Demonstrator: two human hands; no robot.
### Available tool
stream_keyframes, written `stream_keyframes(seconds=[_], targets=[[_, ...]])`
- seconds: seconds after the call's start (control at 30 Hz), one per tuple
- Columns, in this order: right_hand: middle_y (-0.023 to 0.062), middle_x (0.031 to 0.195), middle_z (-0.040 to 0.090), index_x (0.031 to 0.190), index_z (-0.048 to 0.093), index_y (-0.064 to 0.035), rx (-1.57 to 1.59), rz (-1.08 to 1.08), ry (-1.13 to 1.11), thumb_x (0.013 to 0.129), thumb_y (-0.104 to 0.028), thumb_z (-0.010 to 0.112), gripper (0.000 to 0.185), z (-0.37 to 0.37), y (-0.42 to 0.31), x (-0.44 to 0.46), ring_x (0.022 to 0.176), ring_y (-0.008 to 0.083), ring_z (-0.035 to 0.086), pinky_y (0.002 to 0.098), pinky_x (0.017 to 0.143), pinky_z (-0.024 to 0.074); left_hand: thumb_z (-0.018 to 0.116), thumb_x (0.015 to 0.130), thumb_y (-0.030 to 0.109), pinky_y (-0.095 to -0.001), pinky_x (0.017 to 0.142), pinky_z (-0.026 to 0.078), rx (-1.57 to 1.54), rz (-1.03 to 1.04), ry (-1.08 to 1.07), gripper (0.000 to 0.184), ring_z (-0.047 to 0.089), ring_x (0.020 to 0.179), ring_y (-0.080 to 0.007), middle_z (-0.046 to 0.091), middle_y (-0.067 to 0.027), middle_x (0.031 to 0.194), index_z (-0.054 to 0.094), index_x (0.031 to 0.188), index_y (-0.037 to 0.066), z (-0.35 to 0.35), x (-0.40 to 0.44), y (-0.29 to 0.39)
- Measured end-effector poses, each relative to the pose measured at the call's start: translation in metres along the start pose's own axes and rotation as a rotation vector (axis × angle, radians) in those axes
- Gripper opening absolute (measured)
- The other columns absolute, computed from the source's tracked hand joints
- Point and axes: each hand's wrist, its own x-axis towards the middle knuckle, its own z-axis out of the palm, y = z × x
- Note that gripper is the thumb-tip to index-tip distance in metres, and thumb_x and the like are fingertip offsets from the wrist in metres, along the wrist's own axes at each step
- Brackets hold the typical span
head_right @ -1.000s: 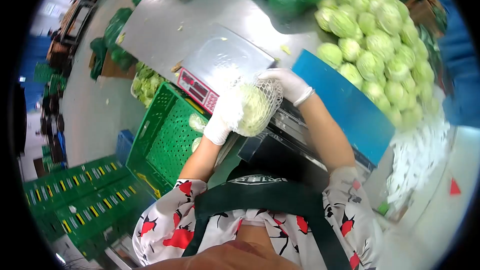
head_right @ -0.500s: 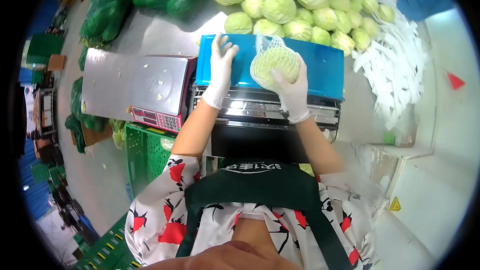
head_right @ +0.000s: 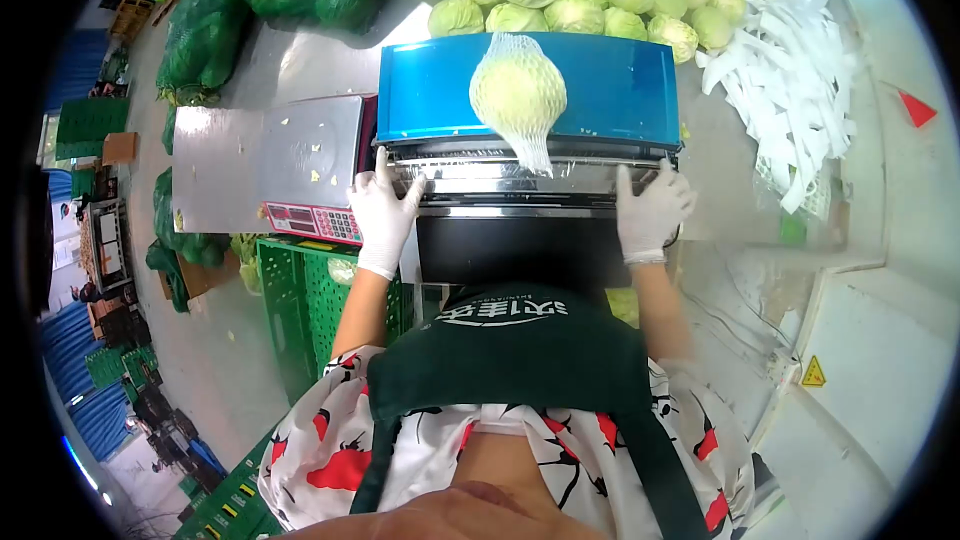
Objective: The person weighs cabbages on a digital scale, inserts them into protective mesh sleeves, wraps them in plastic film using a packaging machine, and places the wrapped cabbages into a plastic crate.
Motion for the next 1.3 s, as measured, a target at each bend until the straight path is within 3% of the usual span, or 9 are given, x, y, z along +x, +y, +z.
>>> stream_keyframes(seconds=[0.13,0.2,0.3,0.47,0.57,0.73,1.0,1.13,1.3], targets=[[0.0087,0.087,0.067,0.120,0.065,-0.0090,0.324,0.023,-0.182,0.094,-0.022,0.060,0.029,0.027,-0.012,-0.014,0.100,0.0269,0.056,0.0447,0.109,0.0312,0.074,0.083,0.017,-0.0373,0.085,0.044,-0.566,-0.149,0.003,0.066,0.060,0.089,-0.0235,0.067,-0.0087,0.085,0.049,0.141,0.002,0.023,-0.002,0.015],[0.0071,0.086,0.069,0.110,0.071,-0.0062,0.703,0.055,-0.321,0.095,-0.016,0.060,0.021,0.005,-0.008,-0.004,0.095,0.0206,0.060,0.0343,0.099,0.0413,0.064,0.090,0.002,-0.0286,0.077,0.049,-1.443,-0.322,-0.222,0.037,0.061,0.079,-0.0125,0.070,-0.0018,0.089,0.064,0.127,0.003,0.019,0.001,0.017],[0.0058,0.086,0.067,0.106,0.071,0.0000,1.129,0.258,-0.676,0.093,-0.007,0.060,0.018,-0.087,-0.010,0.008,0.086,0.0136,0.059,0.0269,0.084,0.0466,0.065,0.092,0.005,-0.0259,0.072,0.049,-1.313,-0.043,-0.520,0.019,0.058,0.077,-0.0094,0.068,-0.0044,0.088,0.074,0.108,0.001,-0.059,-0.007,0.009],[0.0097,0.085,0.067,0.082,0.069,0.0025,1.498,-0.533,-0.948,0.074,0.006,0.065,0.010,-0.159,0.020,0.071,0.086,0.0238,0.062,0.0391,0.096,0.0472,0.075,0.084,0.015,-0.0317,0.063,0.048,-1.686,0.170,-0.468,0.016,0.061,0.068,-0.0163,0.064,-0.0090,0.070,0.077,0.084,-0.001,-0.141,0.011,-0.026],[0.0134,0.120,0.066,0.120,0.067,0.0009,1.134,-0.276,-0.655,0.072,0.010,0.068,0.049,-0.160,-0.034,0.134,0.113,0.0240,0.059,0.0417,0.107,0.0407,0.068,0.087,0.012,-0.0435,0.116,0.031,-1.603,0.063,-0.047,0.082,0.044,0.137,-0.0344,0.039,-0.0219,0.151,0.023,0.154,0.001,-0.132,0.080,0.011],[0.0265,0.156,0.027,0.154,0.021,0.0015,0.688,-0.932,-0.566,0.066,-0.047,0.087,0.120,0.040,-0.118,0.190,0.146,0.0385,0.024,0.0387,0.121,0.0167,0.094,0.052,0.049,-0.0450,0.122,0.012,-0.768,0.500,-0.123,0.142,0.015,0.149,-0.0392,0.018,-0.0270,0.159,0.010,0.156,0.000,0.016,0.172,0.024],[0.0166,0.124,0.059,0.142,0.040,0.0046,1.059,-0.330,-1.041,0.074,-0.045,0.084,0.095,0.034,-0.121,0.155,0.110,0.0185,0.058,0.0325,0.097,0.0485,0.088,0.068,0.029,-0.0349,0.111,0.037,-1.404,0.060,-0.594,0.103,0.048,0.129,-0.0241,0.048,-0.0179,0.140,0.030,0.148,-0.003,0.024,0.147,0.058],[0.0156,0.126,0.057,0.141,0.041,0.0049,1.400,0.213,-1.321,0.094,-0.044,0.062,0.071,-0.021,-0.091,0.084,0.113,0.0162,0.055,0.0301,0.097,0.0450,0.072,0.088,0.039,-0.0340,0.098,0.048,-1.575,-0.226,-0.744,0.074,0.059,0.116,-0.0242,0.059,-0.0208,0.126,0.039,0.137,-0.006,0.015,0.071,0.066],[0.0141,0.134,0.055,0.143,0.041,0.0048,1.282,0.199,-1.501,0.099,-0.042,0.054,0.065,-0.104,-0.042,-0.003,0.120,0.0181,0.053,0.0328,0.103,0.0424,0.071,0.084,0.055,-0.0353,0.078,0.057,-1.100,0.010,-1.101,0.076,0.069,0.096,-0.0270,0.065,-0.0261,0.107,0.049,0.122,-0.007,-0.051,-0.017,0.075]])
